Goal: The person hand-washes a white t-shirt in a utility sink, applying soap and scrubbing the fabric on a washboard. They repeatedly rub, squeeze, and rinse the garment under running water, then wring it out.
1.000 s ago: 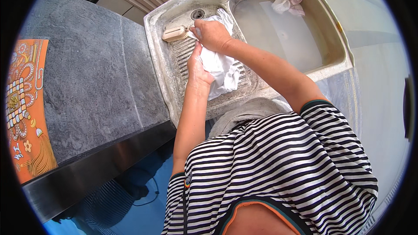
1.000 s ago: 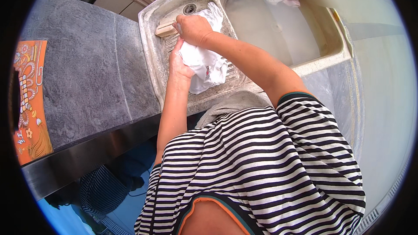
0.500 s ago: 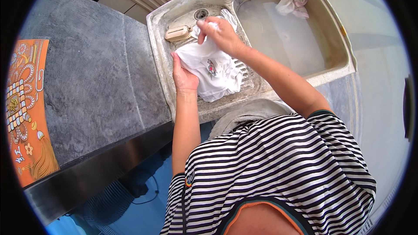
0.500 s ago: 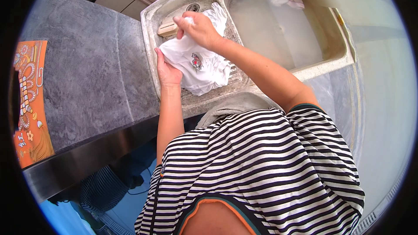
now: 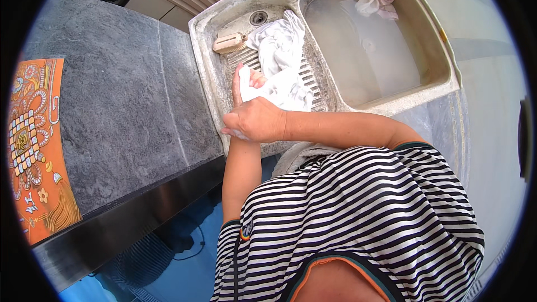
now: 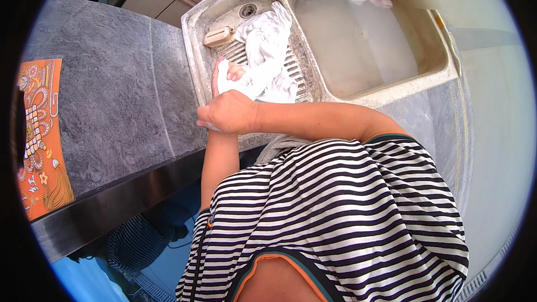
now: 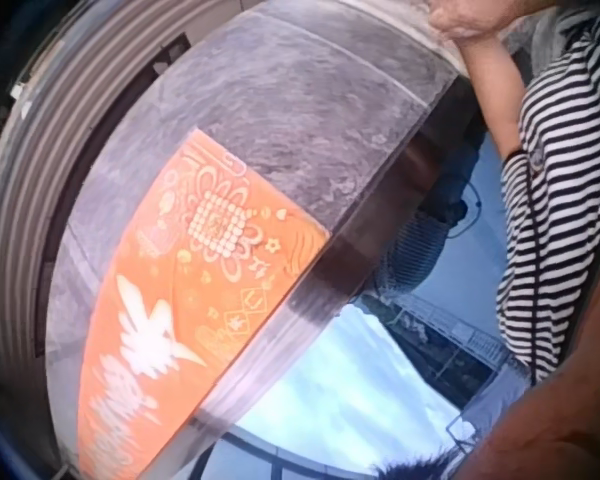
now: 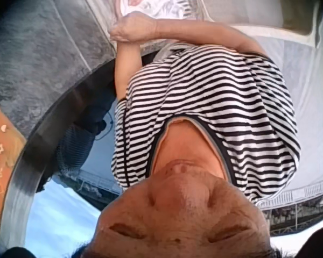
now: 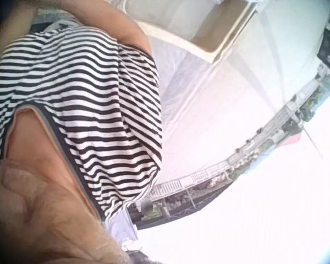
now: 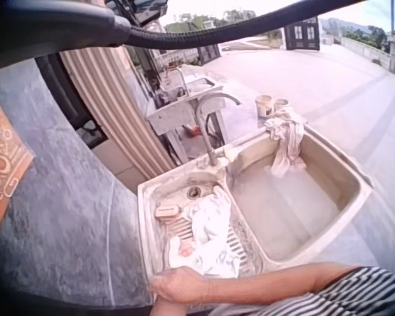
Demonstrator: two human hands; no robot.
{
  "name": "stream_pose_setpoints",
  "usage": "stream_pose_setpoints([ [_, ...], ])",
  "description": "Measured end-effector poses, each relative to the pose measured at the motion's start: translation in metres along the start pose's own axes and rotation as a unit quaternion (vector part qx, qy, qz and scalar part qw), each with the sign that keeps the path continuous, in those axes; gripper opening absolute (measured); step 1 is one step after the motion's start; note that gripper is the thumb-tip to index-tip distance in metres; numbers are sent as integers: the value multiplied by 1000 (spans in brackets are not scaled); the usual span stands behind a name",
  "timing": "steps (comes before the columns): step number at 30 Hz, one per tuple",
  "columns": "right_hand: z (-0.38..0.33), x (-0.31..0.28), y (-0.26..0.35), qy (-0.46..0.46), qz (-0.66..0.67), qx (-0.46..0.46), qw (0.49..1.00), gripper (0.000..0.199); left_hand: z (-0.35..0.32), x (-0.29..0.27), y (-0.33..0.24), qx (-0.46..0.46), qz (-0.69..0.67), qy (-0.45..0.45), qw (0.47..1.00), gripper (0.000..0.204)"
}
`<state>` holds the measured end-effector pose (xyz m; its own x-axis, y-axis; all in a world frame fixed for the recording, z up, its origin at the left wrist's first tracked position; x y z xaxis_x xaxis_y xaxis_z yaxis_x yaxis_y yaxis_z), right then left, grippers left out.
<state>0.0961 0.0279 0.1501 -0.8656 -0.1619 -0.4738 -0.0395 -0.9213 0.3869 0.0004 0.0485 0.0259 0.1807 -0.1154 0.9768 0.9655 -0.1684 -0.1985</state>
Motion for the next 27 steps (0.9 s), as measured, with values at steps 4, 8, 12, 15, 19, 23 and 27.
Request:
stream_pose_setpoints([
  [4,14,3,-101,77,-18,292,953,32,13,18,37,160,122,-493,846,47],
  [8,17,-9,-142,134,36,313,940,44,21,35,28,160,122,-471,859,59],
  [12,-7,-24,-157,209,184,188,942,68,5,56,-5,234,135,-470,840,58],
  [15,-17,-31,-162,341,181,246,889,66,-5,46,-9,250,159,-477,827,29],
  [19,-19,-36,-149,72,520,472,709,32,-1,35,3,211,126,-495,834,31],
  [23,4,-14,-32,115,197,204,952,38,-4,17,-2,134,123,-347,920,45],
  [27,13,-1,-45,141,60,162,975,48,-9,30,15,202,147,-300,921,43],
])
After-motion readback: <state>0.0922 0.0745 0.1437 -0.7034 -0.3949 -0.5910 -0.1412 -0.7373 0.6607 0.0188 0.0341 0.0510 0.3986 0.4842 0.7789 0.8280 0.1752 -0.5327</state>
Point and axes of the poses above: each hand's wrist, its own z-axis towards the middle knuckle, its own x-axis out of the palm, y = z × x, the point moved 5 cm from there along z, towards the middle knuckle, and after that the axes turned 12 degrees about -y, right-handed, at the moved point
